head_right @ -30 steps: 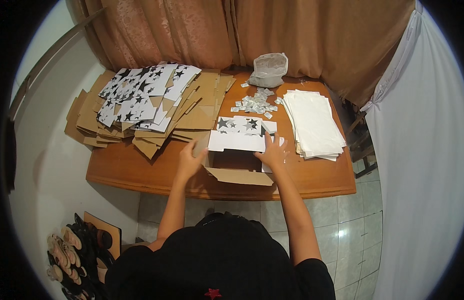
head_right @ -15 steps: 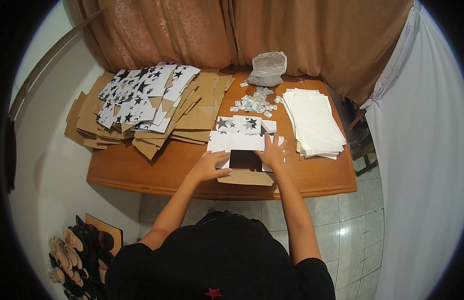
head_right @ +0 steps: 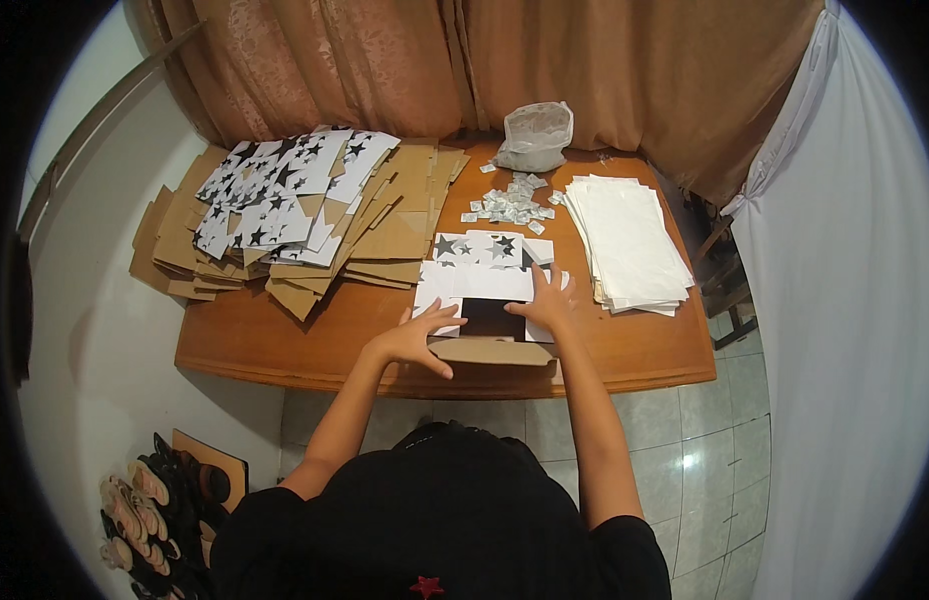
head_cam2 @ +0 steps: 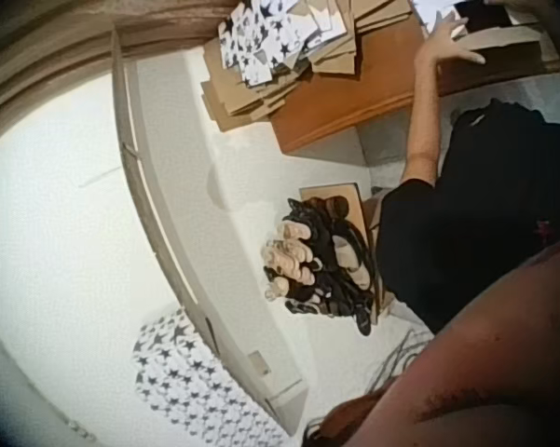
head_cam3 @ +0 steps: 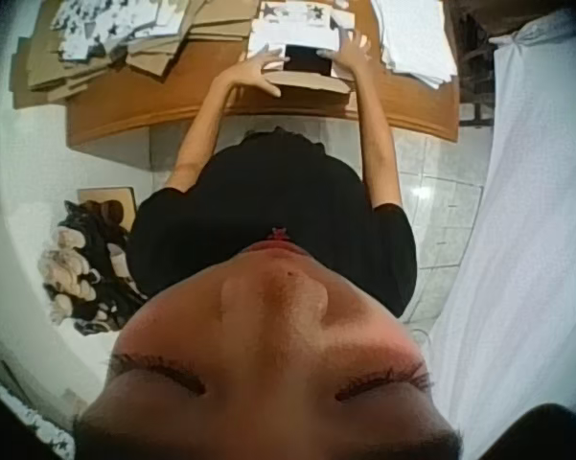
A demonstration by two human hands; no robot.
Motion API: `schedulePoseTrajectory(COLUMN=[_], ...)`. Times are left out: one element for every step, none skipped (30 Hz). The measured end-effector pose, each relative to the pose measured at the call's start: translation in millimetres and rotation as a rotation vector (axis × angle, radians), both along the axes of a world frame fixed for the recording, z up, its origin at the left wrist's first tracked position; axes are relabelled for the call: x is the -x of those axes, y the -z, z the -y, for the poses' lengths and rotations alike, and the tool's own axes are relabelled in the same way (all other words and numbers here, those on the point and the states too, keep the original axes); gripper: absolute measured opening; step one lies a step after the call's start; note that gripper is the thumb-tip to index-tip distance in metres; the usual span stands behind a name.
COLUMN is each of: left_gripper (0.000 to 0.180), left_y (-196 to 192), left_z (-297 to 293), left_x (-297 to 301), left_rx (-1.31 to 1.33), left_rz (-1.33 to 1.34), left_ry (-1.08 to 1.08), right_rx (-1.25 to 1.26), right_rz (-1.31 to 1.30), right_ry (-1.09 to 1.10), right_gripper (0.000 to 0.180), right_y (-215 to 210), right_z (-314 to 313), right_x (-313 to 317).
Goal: Assembling and packing shoe boxes with paper and then placing them on a shelf.
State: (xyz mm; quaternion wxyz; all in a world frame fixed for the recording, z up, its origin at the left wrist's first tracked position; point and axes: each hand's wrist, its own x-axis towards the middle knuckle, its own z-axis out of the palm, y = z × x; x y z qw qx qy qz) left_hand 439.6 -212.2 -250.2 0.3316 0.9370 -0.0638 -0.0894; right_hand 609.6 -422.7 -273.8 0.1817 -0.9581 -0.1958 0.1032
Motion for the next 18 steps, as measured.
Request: schedulePoseTrajectory(left_gripper=[0.074, 0.073, 0.073, 0.065, 0.058, 0.058, 0.053, 0.049, 0.05, 0.05, 0.053, 0.056, 0.067, 0.067, 0.071, 0.076, 0.076, 0.079], left_y=[0, 1, 1, 1, 2, 4, 7, 10, 14, 19, 25, 30, 31, 32, 33, 33, 34, 35], left_z=[-2, -3, -3, -3, -4, -4, -5, -4, 0, 3, 7, 10, 13, 16, 20, 22, 22, 22], left_x=[5, 4, 2, -1, -5, -8, -10, -12, -14, -18, -23, -27, -30, -34, -39, -43, -45, -47], left_rx=[0.053, 0.107, 0.107, 0.075, 0.043, 0.044, 0.131, 0.218, 0.162, 0.163, 0.143, 0.122, 0.044, 0.046, 0.098, 0.15, 0.151, 0.141], left_rz=[-0.02, -0.04, -0.039, -0.054, -0.067, -0.065, -0.037, -0.009, 0.07, 0.071, 0.181, 0.293, 0.29, 0.288, 0.214, 0.139, 0.138, 0.132], left_ry=[-0.016, -0.019, -0.013, -0.058, -0.105, -0.101, -0.185, -0.269, -0.341, -0.339, -0.469, -0.6, -0.646, -0.644, -0.772, -0.896, -0.892, -0.892], right_rx=[-0.001, -0.062, -0.121, -0.12, -0.343, -0.566, -0.625, -0.624, -0.75, -0.876, -0.876, -0.903, -0.93, -0.929, -0.823, -0.716, -0.704, -0.704], right_rz=[0.001, 0.003, 0.006, 0.007, -0.011, -0.028, 0.01, 0.009, -0.066, -0.141, -0.139, -0.096, -0.054, -0.053, 0.039, 0.132, 0.157, 0.158], right_ry=[-0.007, -0.028, -0.05, -0.044, -0.038, -0.031, -0.019, -0.021, -0.004, 0.016, 0.017, -0.005, -0.025, -0.021, -0.033, -0.043, -0.018, -0.014], right_gripper=[0.084, 0.08, 0.076, 0.076, 0.071, 0.066, 0.055, 0.055, 0.052, 0.049, 0.049, 0.046, 0.042, 0.042, 0.041, 0.04, 0.04, 0.04], right_y=[2, 9, 16, 25, 31, 38, 37, 36, 34, 34, 36, 37, 38, 38, 38, 39, 40, 40], right_z=[0, 5, 12, 22, 32, 41, 43, 45, 47, 49, 50, 51, 50, 50, 48, 47, 44, 42], right_x=[-3, -12, -19, -27, -34, -38, -36, -34, -33, -31, -28, -24, -19, -15, -11, -9, -8, -7])
